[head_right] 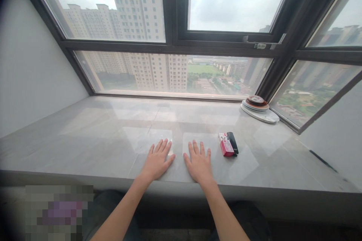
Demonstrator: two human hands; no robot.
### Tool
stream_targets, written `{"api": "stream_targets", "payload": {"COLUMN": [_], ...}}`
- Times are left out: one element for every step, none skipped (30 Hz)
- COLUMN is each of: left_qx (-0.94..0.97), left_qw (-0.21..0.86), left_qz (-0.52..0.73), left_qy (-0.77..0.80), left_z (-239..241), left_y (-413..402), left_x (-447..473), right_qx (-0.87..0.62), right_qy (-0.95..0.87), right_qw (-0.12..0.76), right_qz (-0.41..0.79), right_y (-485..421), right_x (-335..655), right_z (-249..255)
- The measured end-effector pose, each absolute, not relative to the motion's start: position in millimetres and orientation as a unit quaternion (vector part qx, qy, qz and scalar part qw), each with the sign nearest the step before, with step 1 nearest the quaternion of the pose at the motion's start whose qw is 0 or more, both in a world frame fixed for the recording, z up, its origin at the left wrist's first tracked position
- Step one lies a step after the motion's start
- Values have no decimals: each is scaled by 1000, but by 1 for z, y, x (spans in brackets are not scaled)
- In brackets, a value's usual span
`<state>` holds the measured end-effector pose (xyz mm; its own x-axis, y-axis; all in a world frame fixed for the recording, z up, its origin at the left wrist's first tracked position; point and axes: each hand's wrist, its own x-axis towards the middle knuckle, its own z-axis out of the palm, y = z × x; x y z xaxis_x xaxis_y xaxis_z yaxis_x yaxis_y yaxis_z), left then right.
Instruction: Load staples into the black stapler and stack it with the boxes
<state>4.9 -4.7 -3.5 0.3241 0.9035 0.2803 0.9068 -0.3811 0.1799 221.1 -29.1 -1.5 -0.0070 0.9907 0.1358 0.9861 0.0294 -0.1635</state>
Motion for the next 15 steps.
{"api": "stream_targets", "payload": {"left_qx": [-813, -813, -813, -812, -812, -811, -810, -809, -808, -807, -808, -809, -810, -811, -812], "left_qw": [7, 9, 11, 12, 13, 13, 14, 14, 14, 14, 13, 12, 10, 7, 3], "left_qz": [-168, -168, -168, -168, -168, -169, -170, -170, -170, -170, -170, -171, -171, -172, -172], "left_qy": [-557, -557, -558, -558, -559, -560, -562, -563, -564, -565, -564, -562, -560, -559, -557], "left_z": [-4, -5, -6, -7, -7, -8, -8, -8, -8, -8, -8, -8, -7, -7, -6], "left_y": [-5, -5, -6, -6, -7, -7, -8, -8, -9, -9, -10, -10, -10, -10, -10], "left_x": [5, 5, 5, 5, 5, 5, 5, 5, 5, 5, 5, 4, 4, 3, 2], "right_qx": [-696, -696, -695, -695, -695, -695, -695, -695, -696, -696, -696, -695, -693, -689, -685], "right_qy": [-710, -710, -710, -711, -710, -710, -710, -710, -710, -709, -708, -708, -708, -708, -707], "right_qw": [108, 109, 110, 111, 111, 111, 111, 112, 113, 114, 118, 124, 133, 148, 170], "right_qz": [9, 7, 5, 3, 3, 3, 4, 5, 8, 11, 15, 20, 26, 33, 42], "right_y": [-29, -30, -30, -30, -31, -32, -32, -33, -34, -34, -35, -35, -36, -37, -37], "right_x": [221, 221, 221, 221, 221, 221, 221, 222, 222, 222, 223, 223, 222, 222, 222], "right_z": [-2, -3, -4, -5, -6, -6, -6, -5, -5, -4, -4, -4, -3, -3, -3]}}
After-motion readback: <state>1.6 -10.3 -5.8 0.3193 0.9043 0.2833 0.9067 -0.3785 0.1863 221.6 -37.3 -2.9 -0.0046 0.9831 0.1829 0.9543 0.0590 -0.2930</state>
